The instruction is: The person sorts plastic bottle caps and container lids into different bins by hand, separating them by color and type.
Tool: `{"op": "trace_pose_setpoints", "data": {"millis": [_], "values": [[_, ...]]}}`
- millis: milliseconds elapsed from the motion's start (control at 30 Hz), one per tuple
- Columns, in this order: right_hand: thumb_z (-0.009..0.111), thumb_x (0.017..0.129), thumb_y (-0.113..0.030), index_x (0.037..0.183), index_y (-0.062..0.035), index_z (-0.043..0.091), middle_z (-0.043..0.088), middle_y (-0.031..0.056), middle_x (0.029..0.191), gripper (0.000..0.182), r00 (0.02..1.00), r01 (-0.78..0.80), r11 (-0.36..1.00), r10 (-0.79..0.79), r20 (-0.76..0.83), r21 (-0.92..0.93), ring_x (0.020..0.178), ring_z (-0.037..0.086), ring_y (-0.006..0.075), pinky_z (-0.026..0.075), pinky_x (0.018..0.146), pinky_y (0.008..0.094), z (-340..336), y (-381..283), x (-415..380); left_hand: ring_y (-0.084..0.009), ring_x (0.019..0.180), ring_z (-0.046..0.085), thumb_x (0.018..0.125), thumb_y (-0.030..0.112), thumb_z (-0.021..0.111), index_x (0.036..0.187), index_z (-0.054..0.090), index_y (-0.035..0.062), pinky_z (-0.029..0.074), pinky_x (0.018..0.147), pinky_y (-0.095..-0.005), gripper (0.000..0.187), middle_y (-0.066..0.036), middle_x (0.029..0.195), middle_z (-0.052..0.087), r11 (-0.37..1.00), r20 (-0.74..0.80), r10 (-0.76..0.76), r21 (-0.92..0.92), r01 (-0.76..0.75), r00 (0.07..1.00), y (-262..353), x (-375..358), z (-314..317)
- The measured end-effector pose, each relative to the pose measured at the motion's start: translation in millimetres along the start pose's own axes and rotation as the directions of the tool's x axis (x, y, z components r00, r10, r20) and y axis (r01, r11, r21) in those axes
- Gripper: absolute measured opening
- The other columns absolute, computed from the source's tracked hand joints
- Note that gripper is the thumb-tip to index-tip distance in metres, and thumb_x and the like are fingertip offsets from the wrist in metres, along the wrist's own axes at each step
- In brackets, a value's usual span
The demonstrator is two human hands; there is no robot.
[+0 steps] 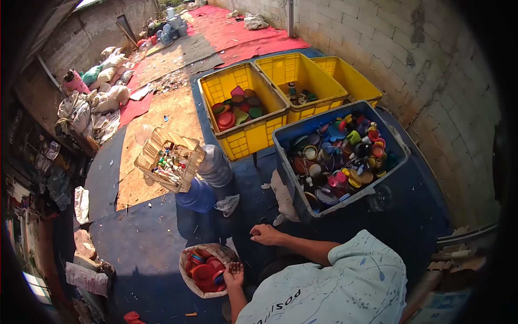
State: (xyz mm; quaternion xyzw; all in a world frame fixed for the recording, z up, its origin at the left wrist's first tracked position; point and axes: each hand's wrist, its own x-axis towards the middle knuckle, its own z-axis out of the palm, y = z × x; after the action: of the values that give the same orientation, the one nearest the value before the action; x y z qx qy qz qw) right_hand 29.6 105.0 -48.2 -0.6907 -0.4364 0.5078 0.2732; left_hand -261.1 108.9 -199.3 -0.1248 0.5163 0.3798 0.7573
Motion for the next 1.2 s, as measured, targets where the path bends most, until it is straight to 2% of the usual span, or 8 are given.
{"op": "trace_pose_setpoints", "data": {"millis": [133, 267, 600, 633, 700, 867, 1000, 1200], "values": [[0.063, 0.087, -0.023, 0.116, 0.0012, 0.059, 0.066, 0.0176, 0.108, 0.038, 0.997, 0.046, 0.999, -0.045, -0.064, 0.014, 0.102, 0.063, 0.0282, 0.049, 0.09, 0.036, -31.1, 16.3, -62.1, -0.0279, 0.089, 0.061, 0.096, 0.028, 0.05, 0.091, 0.062, 0.0035, 0.051, 0.088, -0.047, 0.027, -0.011, 0.091, 0.063, 0.999, -0.071, -0.051, -0.002, 0.051, 0.996, -40.5, -17.2, -18.7], [0.061, 0.088, -0.022, 0.115, 0.0013, 0.059, 0.066, 0.0178, 0.106, 0.036, 0.979, 0.129, 0.991, -0.125, -0.161, 0.018, 0.1, 0.064, 0.0283, 0.049, 0.088, 0.0363, -73.1, 29.4, -95.3, -0.0245, 0.083, 0.062, 0.095, 0.028, 0.052, 0.09, 0.064, 0.0058, 0.052, 0.085, -0.043, 0.026, -0.007, 0.083, 0.063, 0.978, 0.062, 0.099, 0.178, -0.109, 0.993, -73.4, -34.4, 26.1], [0.062, 0.087, -0.014, 0.107, 0.0032, 0.06, 0.067, 0.0197, 0.099, 0.027, 0.841, 0.353, 0.926, -0.251, -0.479, 0.134, 0.093, 0.066, 0.0314, 0.051, 0.083, 0.0371, -261.7, 124.4, -183.2, -0.0118, 0.071, 0.059, 0.095, 0.024, 0.06, 0.102, 0.064, 0.0064, 0.052, 0.068, -0.0279, 0.019, -0.003, 0.083, 0.064, 0.718, 0.561, 0.359, 0.345, -0.605, 0.746, -231.6, -119.2, 289.6], [0.062, 0.086, -0.012, 0.106, 0.0029, 0.061, 0.066, 0.0203, 0.096, 0.025, 0.782, 0.37, 0.929, -0.315, -0.537, -0.006, 0.09, 0.066, 0.032, 0.051, 0.08, 0.0387, -289.3, 140.9, -194.5, -0.0108, 0.071, 0.059, 0.094, 0.023, 0.06, 0.102, 0.063, 0.0057, 0.052, 0.068, -0.0265, 0.019, -0.002, 0.084, 0.063, 0.703, 0.589, 0.357, 0.341, -0.624, 0.725, -261.6, -121.2, 313.7], [0.061, 0.085, -0.011, 0.106, 0.0026, 0.061, 0.064, 0.0215, 0.094, 0.025, 0.814, 0.293, 0.956, -0.232, -0.532, 0.031, 0.087, 0.065, 0.0344, 0.05, 0.078, 0.0403, -348.2, 171.4, -216.5, -0.0087, 0.071, 0.058, 0.094, 0.021, 0.06, 0.104, 0.063, 0.0056, 0.05, 0.067, -0.0239, 0.019, -0.001, 0.086, 0.063, 0.637, 0.596, 0.359, 0.406, -0.655, 0.719, -314.9, -130.8, 355.8], [0.063, 0.08, -0.005, 0.103, -0.0009, 0.061, 0.064, 0.0154, 0.087, 0.024, 0.678, 0.153, 0.977, -0.215, -0.703, -0.152, 0.086, 0.061, 0.0342, 0.048, 0.079, 0.0426, -463.8, 234.5, -243.1, -0.0063, 0.075, 0.058, 0.092, 0.02, 0.063, 0.105, 0.065, 0.0044, 0.046, 0.067, -0.0206, 0.02, 0.0, 0.089, 0.065, 0.468, 0.617, 0.241, 0.602, -0.647, 0.749, -424.6, -149.3, 403.4], [0.066, 0.078, -0.011, 0.102, -0.0032, 0.061, 0.065, 0.0147, 0.089, 0.026, 0.809, 0.108, 0.925, -0.295, -0.509, -0.363, 0.087, 0.061, 0.0338, 0.048, 0.079, 0.0426, -486.1, 243.9, -227.8, -0.0043, 0.072, 0.052, 0.092, 0.02, 0.064, 0.105, 0.066, 0.0023, 0.039, 0.064, -0.0197, 0.022, 0.002, 0.086, 0.063, 0.305, 0.568, 0.312, 0.699, -0.647, 0.761, -451.4, -148.9, 403.1], [0.071, 0.074, -0.021, 0.102, -0.0051, 0.061, 0.063, 0.0152, 0.096, 0.033, 0.924, 0.166, 0.814, -0.326, -0.201, -0.556, 0.093, 0.059, 0.0331, 0.048, 0.08, 0.0435, -443.7, 218.7, -177.5, -0.0043, 0.073, 0.05, 0.092, 0.019, 0.063, 0.105, 0.066, 0.0026, 0.039, 0.064, -0.0197, 0.02, 0.002, 0.086, 0.063, 0.375, 0.457, 0.395, 0.712, -0.594, 0.797, -452.3, -152.5, 406.3]]}}
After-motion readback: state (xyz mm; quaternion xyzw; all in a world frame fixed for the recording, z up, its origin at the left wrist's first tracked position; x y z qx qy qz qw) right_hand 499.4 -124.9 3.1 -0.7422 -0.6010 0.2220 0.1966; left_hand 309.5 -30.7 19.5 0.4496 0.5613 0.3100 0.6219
